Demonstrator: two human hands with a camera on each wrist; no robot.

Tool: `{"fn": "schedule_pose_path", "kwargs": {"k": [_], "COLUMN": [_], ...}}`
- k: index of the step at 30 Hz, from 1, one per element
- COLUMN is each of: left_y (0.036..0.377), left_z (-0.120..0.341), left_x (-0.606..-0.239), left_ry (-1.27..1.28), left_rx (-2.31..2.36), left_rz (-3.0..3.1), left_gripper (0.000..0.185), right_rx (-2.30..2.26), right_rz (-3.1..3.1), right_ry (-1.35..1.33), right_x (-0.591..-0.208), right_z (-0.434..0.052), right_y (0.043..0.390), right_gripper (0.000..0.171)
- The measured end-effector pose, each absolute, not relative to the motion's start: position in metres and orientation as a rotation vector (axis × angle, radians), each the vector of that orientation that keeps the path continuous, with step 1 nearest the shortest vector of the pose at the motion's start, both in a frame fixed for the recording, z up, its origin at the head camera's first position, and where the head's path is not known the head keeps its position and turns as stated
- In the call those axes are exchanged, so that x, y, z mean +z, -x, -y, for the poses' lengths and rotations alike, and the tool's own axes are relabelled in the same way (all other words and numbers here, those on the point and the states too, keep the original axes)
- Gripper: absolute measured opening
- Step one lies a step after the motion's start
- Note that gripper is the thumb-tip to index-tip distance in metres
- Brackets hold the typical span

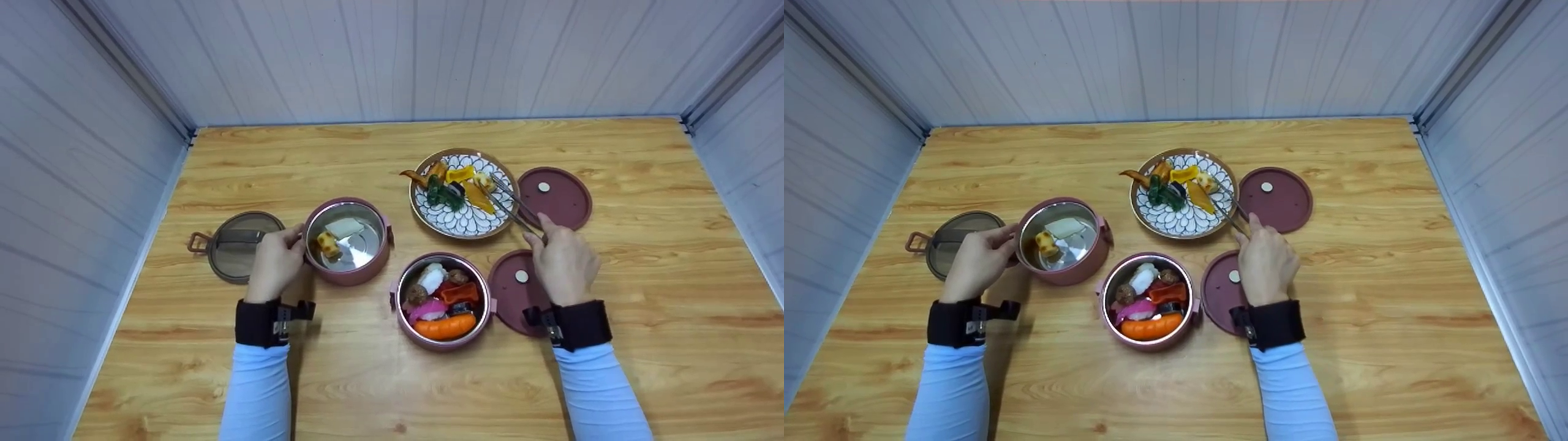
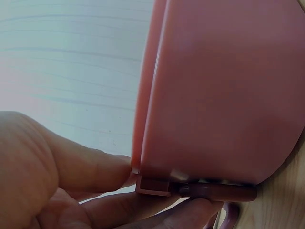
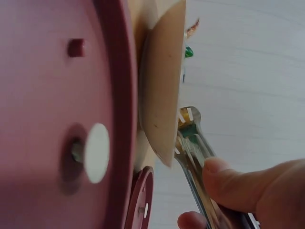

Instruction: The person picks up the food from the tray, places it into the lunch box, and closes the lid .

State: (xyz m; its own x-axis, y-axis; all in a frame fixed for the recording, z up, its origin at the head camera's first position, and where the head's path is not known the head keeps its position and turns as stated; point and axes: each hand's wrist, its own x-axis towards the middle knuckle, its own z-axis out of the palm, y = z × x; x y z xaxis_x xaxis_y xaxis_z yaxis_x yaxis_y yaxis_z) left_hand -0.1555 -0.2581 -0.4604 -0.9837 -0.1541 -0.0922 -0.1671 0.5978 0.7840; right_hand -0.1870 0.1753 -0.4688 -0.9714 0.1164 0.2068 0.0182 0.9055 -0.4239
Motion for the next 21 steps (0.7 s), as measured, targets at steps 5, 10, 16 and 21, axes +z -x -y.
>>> {"fn": "schedule_pose_path", "kwargs": {"k": [5,10,16,21], "left_y": [0.156,0.157,0.157,0.156], "left_z": [0.257,0.257,0.257,0.259], "left_x": [-0.460,-0.461,-0.461,-0.462], "left_ry": [0.266,0.257,0.271,0.289], "left_rx": [1.373,1.364,1.372,1.381], "left_rz": [-2.812,-2.808,-2.803,-2.784], "left_gripper": [0.037,0.037,0.037,0.037], "right_rx": [0.615,0.621,0.714,0.815], "right_rz": [2.861,2.871,2.858,2.852], "right_ry": [0.124,0.104,0.044,-0.028], "right_x": [-0.466,-0.459,-0.449,-0.440], "right_z": [-0.179,-0.187,-0.196,-0.198], "right_y": [0.186,0.183,0.180,0.178], "right_gripper": [0.046,0.045,0.044,0.045]}}
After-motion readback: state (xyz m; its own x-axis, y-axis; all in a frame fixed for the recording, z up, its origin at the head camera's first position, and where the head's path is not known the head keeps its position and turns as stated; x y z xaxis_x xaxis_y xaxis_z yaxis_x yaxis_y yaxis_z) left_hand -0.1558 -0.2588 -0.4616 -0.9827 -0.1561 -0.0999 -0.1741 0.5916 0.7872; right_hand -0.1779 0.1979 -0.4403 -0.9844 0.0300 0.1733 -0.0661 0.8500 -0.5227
